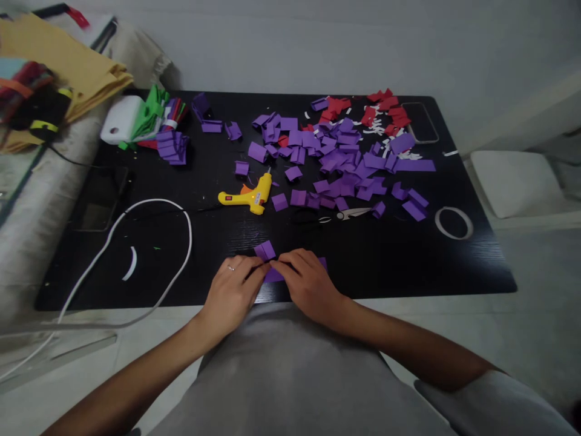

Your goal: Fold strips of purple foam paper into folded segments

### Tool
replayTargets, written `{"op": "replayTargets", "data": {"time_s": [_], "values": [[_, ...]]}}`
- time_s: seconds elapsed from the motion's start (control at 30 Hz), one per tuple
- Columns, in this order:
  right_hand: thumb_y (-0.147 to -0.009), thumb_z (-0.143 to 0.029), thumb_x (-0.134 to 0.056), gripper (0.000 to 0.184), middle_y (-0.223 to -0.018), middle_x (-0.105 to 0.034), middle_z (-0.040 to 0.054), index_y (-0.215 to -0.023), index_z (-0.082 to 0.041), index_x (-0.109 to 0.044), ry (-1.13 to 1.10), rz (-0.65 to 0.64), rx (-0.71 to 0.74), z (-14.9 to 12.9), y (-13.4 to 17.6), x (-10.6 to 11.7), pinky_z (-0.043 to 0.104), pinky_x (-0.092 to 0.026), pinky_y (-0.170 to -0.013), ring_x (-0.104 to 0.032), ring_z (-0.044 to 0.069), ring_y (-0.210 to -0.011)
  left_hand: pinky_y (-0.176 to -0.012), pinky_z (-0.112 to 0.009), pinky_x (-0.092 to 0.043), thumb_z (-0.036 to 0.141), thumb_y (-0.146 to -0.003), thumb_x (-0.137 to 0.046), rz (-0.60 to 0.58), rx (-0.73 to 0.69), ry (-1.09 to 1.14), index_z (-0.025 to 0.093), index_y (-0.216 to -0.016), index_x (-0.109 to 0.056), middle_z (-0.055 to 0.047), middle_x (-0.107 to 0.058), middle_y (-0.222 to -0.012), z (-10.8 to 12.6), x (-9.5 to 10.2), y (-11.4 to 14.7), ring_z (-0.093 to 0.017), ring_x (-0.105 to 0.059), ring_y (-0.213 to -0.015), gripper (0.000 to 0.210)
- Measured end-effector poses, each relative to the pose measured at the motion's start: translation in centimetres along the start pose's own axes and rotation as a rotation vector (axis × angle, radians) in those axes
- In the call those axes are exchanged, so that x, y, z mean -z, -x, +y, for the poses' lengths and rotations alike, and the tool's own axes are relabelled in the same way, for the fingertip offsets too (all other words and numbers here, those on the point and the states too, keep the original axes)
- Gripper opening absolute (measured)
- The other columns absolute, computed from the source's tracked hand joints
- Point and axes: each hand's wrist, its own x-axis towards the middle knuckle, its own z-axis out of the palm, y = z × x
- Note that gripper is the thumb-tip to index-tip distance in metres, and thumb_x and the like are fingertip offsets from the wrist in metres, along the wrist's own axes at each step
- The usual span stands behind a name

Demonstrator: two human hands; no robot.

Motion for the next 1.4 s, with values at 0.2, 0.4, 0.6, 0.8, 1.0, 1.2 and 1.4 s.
{"op": "replayTargets", "data": {"time_s": [0.2, 0.4, 0.6, 0.8, 1.0, 1.2, 1.4], "values": [[-0.101, -0.004, -0.046, 0.038, -0.124, -0.075, 0.0144, -0.129, -0.012, -0.071, 0.003, -0.008, 0.025, 0.0, 2.2, 0.6, 0.047, -0.058, -0.105, -0.066, 0.027, -0.117, -0.083, -0.038, -0.056, 0.011, -0.102, -0.054, 0.025, 0.025, 0.0, 0.013, -0.115, -0.075, -0.012, -0.076, -0.103, 0.4, -0.3, 0.3, -0.024, -0.069, -0.092, 0.025], [-0.1, -0.003, -0.046, 0.042, -0.136, -0.073, 0.0157, -0.135, -0.007, -0.067, 0.09, 0.0, 0.085, -0.2, 3.2, 0.4, 0.046, -0.057, -0.113, -0.067, 0.028, -0.128, -0.088, -0.043, -0.056, 0.011, -0.1, -0.056, 0.017, 0.024, -0.036, 0.013, -0.12, -0.074, -0.012, -0.078, -0.114, 1.7, -0.3, 0.9, -0.028, -0.071, -0.1, 0.027], [-0.099, -0.002, -0.048, 0.039, -0.139, -0.072, 0.0162, -0.131, -0.003, -0.069, 0.132, 0.052, 0.108, 0.0, 3.3, 0.0, 0.044, -0.056, -0.116, -0.069, 0.026, -0.128, -0.105, -0.044, -0.052, 0.01, -0.099, -0.057, 0.041, -0.047, -0.042, 0.005, -0.13, -0.068, -0.016, -0.075, -0.131, 2.8, -1.0, 2.2, -0.03, -0.069, -0.121, 0.033], [-0.105, -0.015, -0.052, 0.037, -0.144, -0.069, 0.0126, -0.138, -0.006, -0.066, 0.162, 0.026, 0.094, -0.1, 3.8, 0.2, 0.043, -0.054, -0.118, -0.067, 0.025, -0.133, -0.107, -0.046, -0.051, 0.024, -0.104, -0.054, -0.011, -0.028, -0.102, 0.009, -0.138, -0.065, -0.016, -0.072, -0.137, 2.9, -1.5, 2.6, -0.032, -0.069, -0.124, 0.039], [-0.107, -0.025, -0.053, 0.046, -0.152, -0.062, 0.0125, -0.15, -0.007, -0.055, 0.138, -0.039, 0.022, -0.5, 4.5, 0.4, 0.045, -0.048, -0.123, -0.058, 0.026, -0.143, -0.106, -0.047, -0.051, 0.034, -0.106, -0.053, -0.064, -0.015, -0.139, 0.006, -0.14, -0.064, -0.018, -0.072, -0.137, 3.3, -1.4, 2.2, -0.033, -0.069, -0.121, 0.046], [-0.108, -0.027, -0.05, 0.047, -0.154, -0.06, 0.0127, -0.151, -0.008, -0.055, 0.143, -0.062, -0.036, -0.3, 5.2, 0.8, 0.046, -0.05, -0.121, -0.057, 0.026, -0.145, -0.107, -0.046, -0.05, 0.036, -0.107, -0.051, -0.087, 0.009, -0.134, 0.008, -0.143, -0.063, -0.018, -0.071, -0.139, 3.3, -1.3, 2.2, -0.032, -0.068, -0.123, 0.047], [-0.109, -0.027, -0.046, 0.046, -0.154, -0.059, 0.0128, -0.15, -0.009, -0.055, 0.204, -0.086, -0.071, 0.4, 6.1, 1.7, 0.049, -0.052, -0.119, -0.058, 0.026, -0.144, -0.111, -0.047, -0.045, 0.036, -0.106, -0.053, -0.072, -0.045, -0.163, 0.004, -0.142, -0.061, -0.018, -0.071, -0.139, 2.2, -1.0, 3.0, -0.033, -0.068, -0.125, 0.049]]}}
